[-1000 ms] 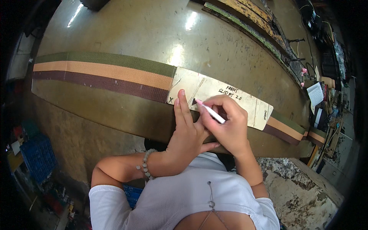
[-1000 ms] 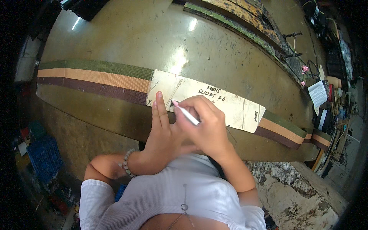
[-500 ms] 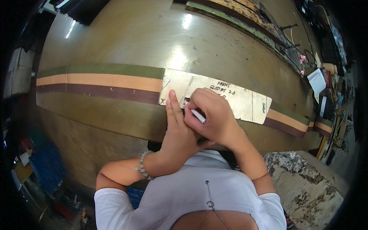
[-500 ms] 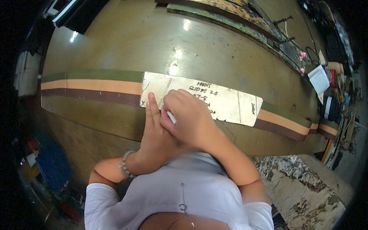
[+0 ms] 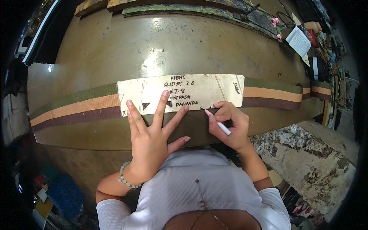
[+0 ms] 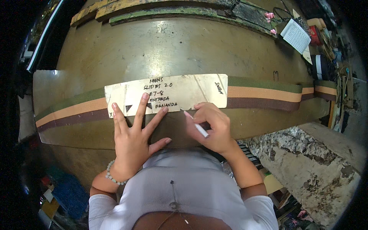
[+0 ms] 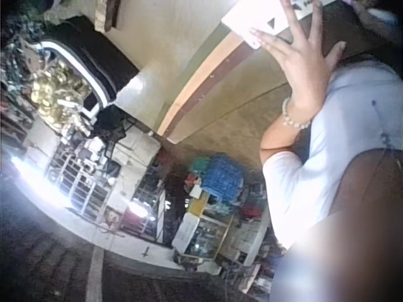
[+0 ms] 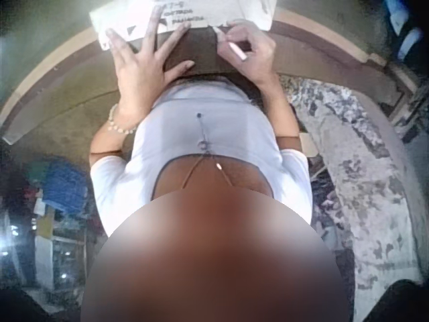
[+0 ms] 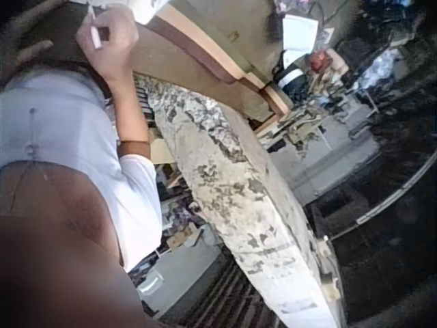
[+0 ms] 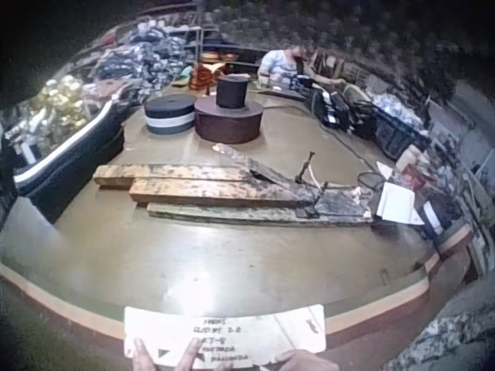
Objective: The person uses a white template and a yellow stencil to mark a long piece of striped fabric on a workbench. They repeatedly align the templates and use a white marker to draw lines and symbols on the fabric.
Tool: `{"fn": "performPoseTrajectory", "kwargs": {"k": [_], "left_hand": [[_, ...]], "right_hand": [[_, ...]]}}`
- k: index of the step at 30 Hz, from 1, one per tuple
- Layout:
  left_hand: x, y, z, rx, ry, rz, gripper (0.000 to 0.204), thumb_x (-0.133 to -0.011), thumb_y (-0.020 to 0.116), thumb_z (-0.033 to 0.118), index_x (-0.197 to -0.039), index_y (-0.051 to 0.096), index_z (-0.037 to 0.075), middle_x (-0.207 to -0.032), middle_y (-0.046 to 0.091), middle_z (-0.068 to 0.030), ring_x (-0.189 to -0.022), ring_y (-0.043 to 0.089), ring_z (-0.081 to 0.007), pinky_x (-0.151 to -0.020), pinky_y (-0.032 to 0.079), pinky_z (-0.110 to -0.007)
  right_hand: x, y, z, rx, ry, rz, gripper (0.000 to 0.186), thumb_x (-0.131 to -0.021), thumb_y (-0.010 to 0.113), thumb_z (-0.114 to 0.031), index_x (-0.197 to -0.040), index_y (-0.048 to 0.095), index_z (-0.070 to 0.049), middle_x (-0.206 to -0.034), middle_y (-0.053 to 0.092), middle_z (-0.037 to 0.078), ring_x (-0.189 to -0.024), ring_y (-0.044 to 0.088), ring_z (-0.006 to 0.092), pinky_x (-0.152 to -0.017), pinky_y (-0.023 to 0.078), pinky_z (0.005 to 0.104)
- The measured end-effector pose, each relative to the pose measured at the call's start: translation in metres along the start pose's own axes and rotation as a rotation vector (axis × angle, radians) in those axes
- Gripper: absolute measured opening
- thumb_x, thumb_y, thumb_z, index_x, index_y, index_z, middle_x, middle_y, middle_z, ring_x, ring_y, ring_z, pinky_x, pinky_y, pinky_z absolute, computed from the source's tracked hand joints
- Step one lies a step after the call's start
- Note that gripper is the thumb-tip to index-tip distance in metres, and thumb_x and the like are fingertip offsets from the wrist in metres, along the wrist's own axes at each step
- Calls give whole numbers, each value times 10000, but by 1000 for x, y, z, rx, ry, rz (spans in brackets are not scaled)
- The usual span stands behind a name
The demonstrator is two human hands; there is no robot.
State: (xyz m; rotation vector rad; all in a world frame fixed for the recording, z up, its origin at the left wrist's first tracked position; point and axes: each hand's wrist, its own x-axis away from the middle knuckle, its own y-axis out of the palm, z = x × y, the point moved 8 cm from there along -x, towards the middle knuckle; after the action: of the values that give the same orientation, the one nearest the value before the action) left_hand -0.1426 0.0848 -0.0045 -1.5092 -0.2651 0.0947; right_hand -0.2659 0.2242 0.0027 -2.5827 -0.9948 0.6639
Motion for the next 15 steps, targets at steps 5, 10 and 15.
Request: {"fn": "performPoseTrajectory", "kwargs": {"k": [5, 10, 15], "left_hand": [[0, 0, 2, -20, 3, -9, 795, -745, 661, 731, -1472, 470, 473, -1659, 275, -33, -1323, 286, -694, -1085, 372, -685], [0, 0, 2, -26, -7, -26, 800, -740, 674, 723, -1472, 469, 473, -1661, 269, -37, -1328, 279, -693, -1091, 364, -684], [0, -1, 2, -35, -3, -27, 809, -734, 686, 717, -1473, 468, 471, -1663, 265, -38, -1327, 279, -694, -1092, 358, -686]], "right_hand": [[-3, 8, -9, 136, -112, 0, 236, -721, 794, 70, -740, 588, -43, -709, 602, 89, -700, 638, 293, -791, 557, 408], [-3, 7, -8, 107, -73, -25, 223, -744, 787, 53, -741, 582, -37, -725, 621, 91, -720, 650, 266, -772, 550, 407], [6, -19, 14, -116, 192, 177, 226, -753, 791, 40, -733, 577, -29, -744, 641, 86, -730, 656, 224, -681, 536, 361]]}}
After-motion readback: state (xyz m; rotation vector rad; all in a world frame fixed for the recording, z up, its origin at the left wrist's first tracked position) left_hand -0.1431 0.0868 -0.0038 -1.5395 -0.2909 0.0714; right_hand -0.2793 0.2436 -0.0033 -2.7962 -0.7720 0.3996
